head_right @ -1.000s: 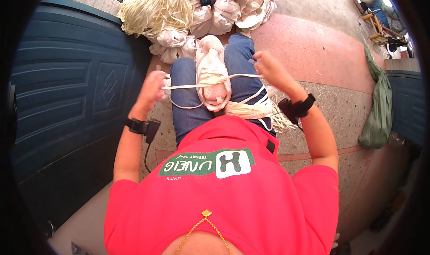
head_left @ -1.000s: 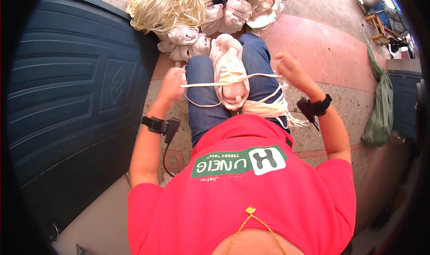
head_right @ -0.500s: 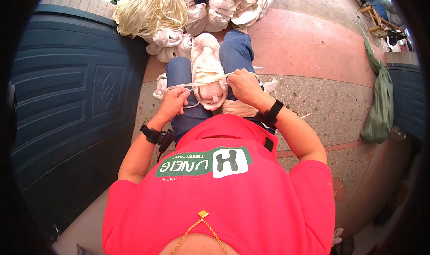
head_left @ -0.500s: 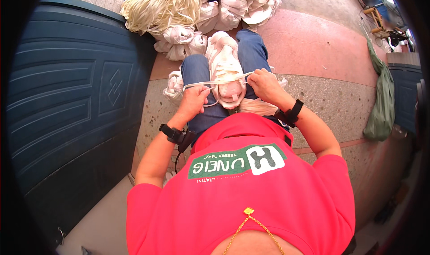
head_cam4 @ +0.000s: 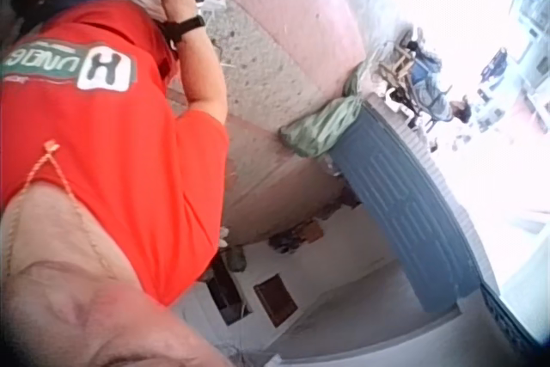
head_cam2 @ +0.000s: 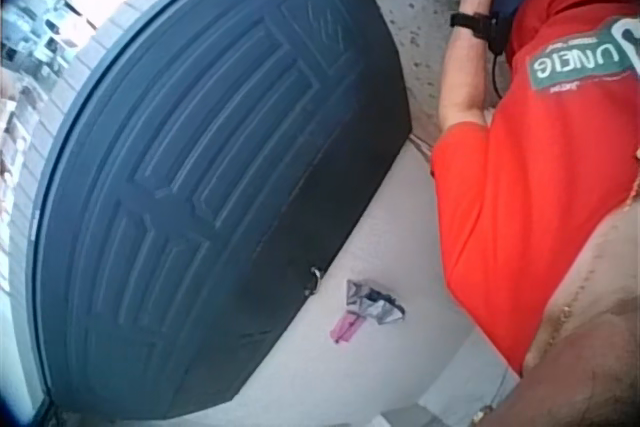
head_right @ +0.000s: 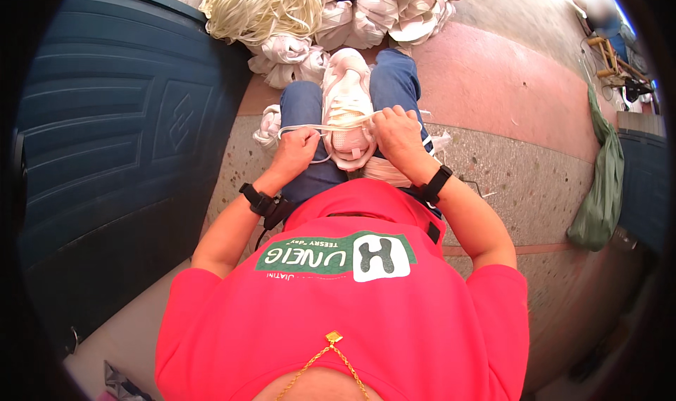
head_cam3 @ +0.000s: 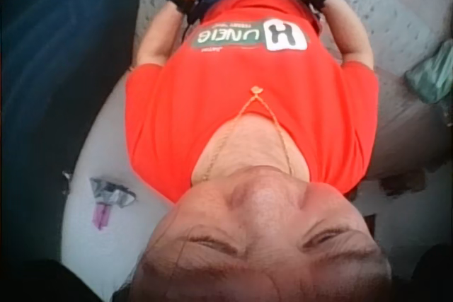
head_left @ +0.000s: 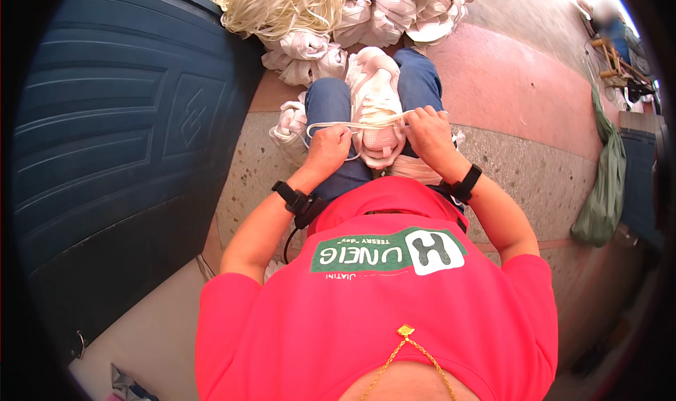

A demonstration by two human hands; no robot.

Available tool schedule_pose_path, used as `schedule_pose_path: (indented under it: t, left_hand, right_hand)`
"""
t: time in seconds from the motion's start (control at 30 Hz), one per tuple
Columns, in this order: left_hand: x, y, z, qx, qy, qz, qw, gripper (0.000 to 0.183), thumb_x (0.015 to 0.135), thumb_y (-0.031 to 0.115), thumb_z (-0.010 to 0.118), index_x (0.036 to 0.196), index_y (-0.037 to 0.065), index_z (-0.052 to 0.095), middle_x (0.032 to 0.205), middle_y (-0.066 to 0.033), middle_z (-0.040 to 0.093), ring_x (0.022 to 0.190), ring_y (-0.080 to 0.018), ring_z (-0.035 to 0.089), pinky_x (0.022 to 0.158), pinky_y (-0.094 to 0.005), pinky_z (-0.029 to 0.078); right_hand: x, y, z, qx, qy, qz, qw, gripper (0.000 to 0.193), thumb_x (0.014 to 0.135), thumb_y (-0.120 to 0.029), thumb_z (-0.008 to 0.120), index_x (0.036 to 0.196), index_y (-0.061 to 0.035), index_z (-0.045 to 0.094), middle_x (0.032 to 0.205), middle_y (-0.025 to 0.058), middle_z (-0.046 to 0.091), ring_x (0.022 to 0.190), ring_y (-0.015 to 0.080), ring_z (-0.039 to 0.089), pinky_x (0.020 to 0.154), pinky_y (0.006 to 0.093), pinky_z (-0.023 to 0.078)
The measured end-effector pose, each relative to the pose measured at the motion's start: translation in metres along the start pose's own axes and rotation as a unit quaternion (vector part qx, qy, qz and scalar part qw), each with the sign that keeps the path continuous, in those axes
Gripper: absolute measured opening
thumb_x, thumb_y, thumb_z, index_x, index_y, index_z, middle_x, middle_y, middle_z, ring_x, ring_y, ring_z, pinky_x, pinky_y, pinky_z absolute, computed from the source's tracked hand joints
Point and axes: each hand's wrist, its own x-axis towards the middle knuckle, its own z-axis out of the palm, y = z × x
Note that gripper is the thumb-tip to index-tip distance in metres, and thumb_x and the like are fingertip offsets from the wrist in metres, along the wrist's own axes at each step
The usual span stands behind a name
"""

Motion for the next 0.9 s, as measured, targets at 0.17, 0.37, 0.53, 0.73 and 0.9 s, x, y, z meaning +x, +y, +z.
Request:
schedule_pose_path:
  t: [0.17,0.37,0.53,0.73,0.9]
  left_hand:
    - [0.006,-0.006,0.009,0.046,0.063,0.08,0.994,0.018,0.081,0.015,0.05,0.072,0.0,0.056,0.067,-0.0204,0.057,0.066,-0.0383,0.056,0.058,-0.0447,0.044]
    - [0.006,-0.008,0.008,0.078,0.046,0.116,0.989,0.017,0.079,0.015,0.049,0.07,0.002,0.054,0.067,-0.0189,0.057,0.064,-0.0376,0.056,0.057,-0.0458,0.045]
    - [0.008,0.002,0.019,0.174,0.051,0.105,0.978,0.01,0.077,0.014,0.049,0.073,0.008,0.057,0.069,-0.0131,0.058,0.062,-0.0305,0.058,0.052,-0.0399,0.047]
    - [-0.014,0.013,0.022,0.246,0.106,0.138,0.954,0.01,0.078,0.016,0.051,0.073,0.007,0.052,0.064,-0.0087,0.055,0.053,-0.0225,0.06,0.043,-0.0324,0.047]
    - [-0.003,0.015,0.023,0.244,0.108,0.166,0.949,0.008,0.075,0.013,0.051,0.076,0.006,0.05,0.063,-0.0096,0.055,0.05,-0.023,0.059,0.04,-0.0309,0.046]
  right_hand:
    - [-0.003,-0.001,-0.002,0.019,-0.026,0.03,0.999,0.013,0.074,-0.021,0.059,0.067,-0.0105,0.056,0.071,0.0046,0.052,0.073,0.0219,0.05,0.066,0.0346,0.036]
    - [-0.001,-0.003,0.001,0.032,-0.029,0.011,0.999,0.014,0.074,-0.019,0.058,0.063,-0.0094,0.056,0.069,0.0055,0.051,0.072,0.0227,0.05,0.065,0.0356,0.036]
    - [0.0,-0.005,0.0,0.012,-0.03,-0.01,0.999,0.012,0.074,-0.018,0.058,0.065,-0.0092,0.055,0.07,0.0062,0.052,0.072,0.0241,0.051,0.064,0.0355,0.037]
    - [0.002,-0.018,-0.006,0.073,-0.033,0.009,0.997,0.015,0.076,-0.02,0.059,0.077,-0.0063,0.053,0.074,0.0086,0.055,0.072,0.0254,0.052,0.066,0.037,0.038]
    - [0.009,-0.02,-0.012,-0.032,-0.128,-0.047,0.99,0.01,0.073,-0.01,0.052,0.082,-0.0058,0.052,0.072,0.0089,0.054,0.074,0.0249,0.052,0.067,0.0352,0.039]
